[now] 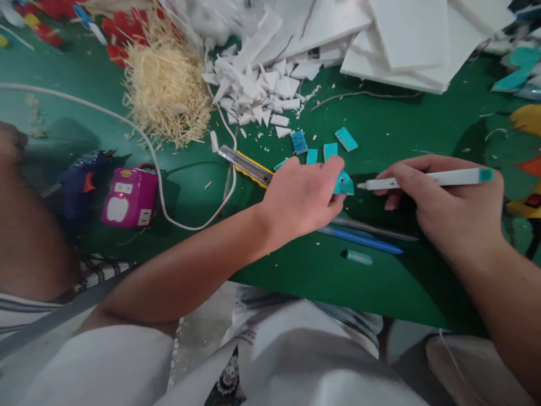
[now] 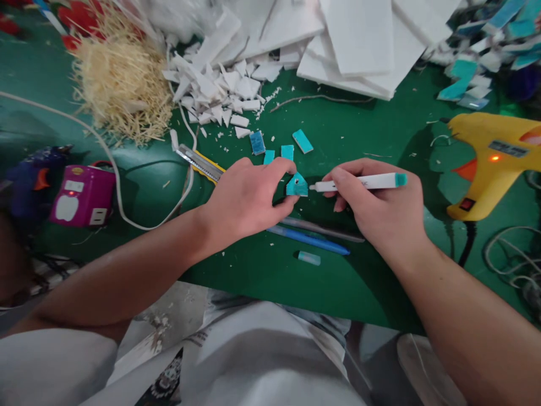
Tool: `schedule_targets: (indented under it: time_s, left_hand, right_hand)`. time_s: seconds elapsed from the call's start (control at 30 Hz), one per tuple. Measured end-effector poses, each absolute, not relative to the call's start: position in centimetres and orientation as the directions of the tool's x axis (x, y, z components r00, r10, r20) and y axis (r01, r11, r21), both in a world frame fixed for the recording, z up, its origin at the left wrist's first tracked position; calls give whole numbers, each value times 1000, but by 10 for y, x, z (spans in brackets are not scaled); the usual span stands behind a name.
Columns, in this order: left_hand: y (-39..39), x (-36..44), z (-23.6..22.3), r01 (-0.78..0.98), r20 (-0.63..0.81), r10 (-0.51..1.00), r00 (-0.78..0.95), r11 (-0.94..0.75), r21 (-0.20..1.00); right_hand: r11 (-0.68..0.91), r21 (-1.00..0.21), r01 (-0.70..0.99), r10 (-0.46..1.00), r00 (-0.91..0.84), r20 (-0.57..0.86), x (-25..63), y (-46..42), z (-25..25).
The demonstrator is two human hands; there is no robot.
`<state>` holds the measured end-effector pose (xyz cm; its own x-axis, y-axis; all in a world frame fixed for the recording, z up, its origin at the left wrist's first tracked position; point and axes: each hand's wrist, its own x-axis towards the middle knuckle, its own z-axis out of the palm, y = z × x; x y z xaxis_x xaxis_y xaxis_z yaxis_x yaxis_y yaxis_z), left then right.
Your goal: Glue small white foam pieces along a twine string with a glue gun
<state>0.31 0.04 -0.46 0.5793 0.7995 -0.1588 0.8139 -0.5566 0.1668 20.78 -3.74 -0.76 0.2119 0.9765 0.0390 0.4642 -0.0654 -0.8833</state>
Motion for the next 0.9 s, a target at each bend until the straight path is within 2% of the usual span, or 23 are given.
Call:
schedule_targets:
  time_s: [0.07, 0.2, 0.3, 0.43, 0.57, 0.9]
  left_hand:
    - [1, 3, -4, 815, -164, 799, 578, -555, 168]
    - [0, 3, -4, 816, -159, 802, 576, -551, 175]
    - [0, 3, -5, 813, -158, 799, 581, -557, 172]
    - [1, 3, -7, 812, -142, 801, 581, -558, 173]
    - [1, 3, -6, 809, -122, 804, 583, -559, 182]
    - [0, 1, -7, 807, -108, 809, 578, -547, 224]
  right_hand:
    - [-81, -880, 467, 978, 208, 21, 208, -37, -8]
    - [-26, -885, 464, 974, 210, 81, 210, -37, -12]
    - [-79, -886, 458, 976, 215, 24, 211, -37, -12]
    - [-44, -877, 479, 976, 208, 64, 210, -38, -10]
    - [-91, -870, 484, 979, 203, 10, 208, -38, -7]
    - [-76, -874, 481, 982, 186, 18, 207, -37, -8]
